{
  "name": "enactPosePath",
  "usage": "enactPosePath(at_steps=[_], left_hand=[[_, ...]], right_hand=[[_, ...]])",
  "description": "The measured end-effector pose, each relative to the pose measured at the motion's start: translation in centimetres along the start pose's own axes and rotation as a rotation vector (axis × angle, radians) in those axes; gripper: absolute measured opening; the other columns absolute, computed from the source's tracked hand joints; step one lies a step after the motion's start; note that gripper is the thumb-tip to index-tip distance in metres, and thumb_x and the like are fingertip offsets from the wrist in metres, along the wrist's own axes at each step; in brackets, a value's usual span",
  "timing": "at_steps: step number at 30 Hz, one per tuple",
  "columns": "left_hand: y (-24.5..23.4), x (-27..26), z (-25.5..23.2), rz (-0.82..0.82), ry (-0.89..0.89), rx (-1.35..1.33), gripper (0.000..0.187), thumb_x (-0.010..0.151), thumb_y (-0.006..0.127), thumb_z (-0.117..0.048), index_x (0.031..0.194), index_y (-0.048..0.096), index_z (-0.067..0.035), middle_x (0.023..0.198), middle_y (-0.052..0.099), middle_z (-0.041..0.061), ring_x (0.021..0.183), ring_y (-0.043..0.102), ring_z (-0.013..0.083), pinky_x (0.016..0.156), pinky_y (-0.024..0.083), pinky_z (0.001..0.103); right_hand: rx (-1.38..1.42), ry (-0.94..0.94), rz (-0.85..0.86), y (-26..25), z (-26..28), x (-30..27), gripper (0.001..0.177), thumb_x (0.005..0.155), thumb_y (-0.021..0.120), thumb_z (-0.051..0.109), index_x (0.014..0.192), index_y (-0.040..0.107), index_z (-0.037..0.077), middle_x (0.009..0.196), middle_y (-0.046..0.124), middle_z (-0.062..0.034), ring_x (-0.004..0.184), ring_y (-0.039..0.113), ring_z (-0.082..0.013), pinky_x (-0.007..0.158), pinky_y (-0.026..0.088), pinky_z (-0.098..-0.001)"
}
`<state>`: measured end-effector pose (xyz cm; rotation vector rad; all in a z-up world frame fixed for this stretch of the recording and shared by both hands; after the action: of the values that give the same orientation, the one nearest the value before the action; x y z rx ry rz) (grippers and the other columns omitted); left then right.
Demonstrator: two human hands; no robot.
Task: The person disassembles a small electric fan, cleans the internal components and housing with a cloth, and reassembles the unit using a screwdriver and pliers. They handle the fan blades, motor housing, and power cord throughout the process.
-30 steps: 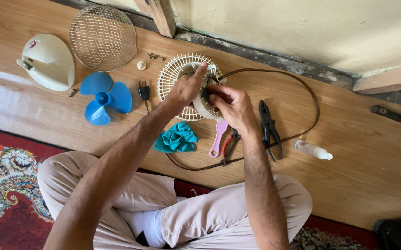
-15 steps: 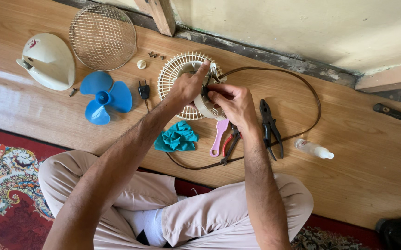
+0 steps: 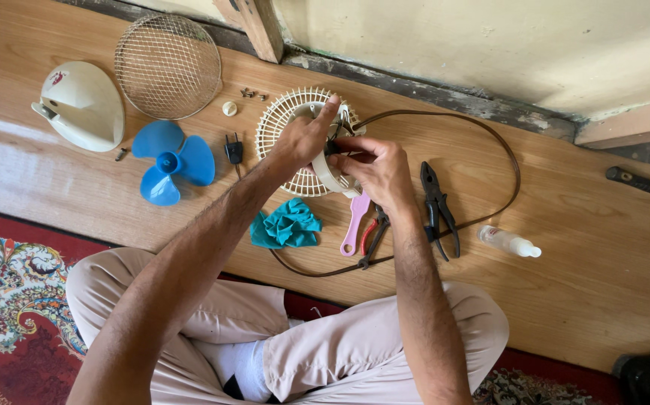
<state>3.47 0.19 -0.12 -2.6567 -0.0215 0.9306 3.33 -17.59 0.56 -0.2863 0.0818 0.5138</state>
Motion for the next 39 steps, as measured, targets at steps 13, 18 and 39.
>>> enactPosePath(at_steps=[13, 18, 39], left_hand=[[-2.6, 3.1, 1.2, -0.071, 0.018, 0.125, 0.091, 0.085, 0.026, -0.081, 0.121, 0.075, -0.014, 0.087, 0.074, 0.025, 0.079, 0.076, 0.0304, 0.074, 0.064, 0.048], [-3.7, 4.0, 1.8, -0.157, 0.041, 0.135, 0.094, 0.09, 0.034, -0.081, 0.111, 0.077, -0.001, 0.098, 0.076, 0.025, 0.096, 0.075, 0.0333, 0.086, 0.059, 0.051], [-2.8, 1.1, 2.7, -0.165, 0.201, 0.278, 0.061, 0.1, 0.049, -0.062, 0.098, 0.076, -0.007, 0.087, 0.077, 0.018, 0.082, 0.076, 0.0291, 0.078, 0.059, 0.044]], right_hand=[[-0.018, -0.212, -0.317, 4.0, 2.1, -0.3, 0.023, 0.089, 0.083, 0.013, 0.106, 0.073, 0.0, 0.094, 0.08, -0.0119, 0.082, 0.081, -0.0179, 0.073, 0.067, -0.029], [-0.205, -0.282, -0.379, 4.9, 2.6, -0.2, 0.022, 0.087, 0.085, 0.012, 0.1, 0.073, -0.001, 0.092, 0.079, -0.0129, 0.075, 0.078, -0.0186, 0.064, 0.061, -0.0313], [-0.425, -0.371, -0.373, 5.0, 3.2, -3.1, 0.026, 0.086, 0.086, 0.018, 0.099, 0.073, -0.001, 0.094, 0.075, -0.014, 0.083, 0.072, -0.0248, 0.074, 0.055, -0.0381]])
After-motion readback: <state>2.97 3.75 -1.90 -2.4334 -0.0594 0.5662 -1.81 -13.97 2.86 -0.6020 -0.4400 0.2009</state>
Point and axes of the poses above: each hand's wrist, its own x-axis towards the middle knuckle, its own y-axis out of the palm, z = x × y, the point moved 3 cm from there along x, towards the middle knuckle
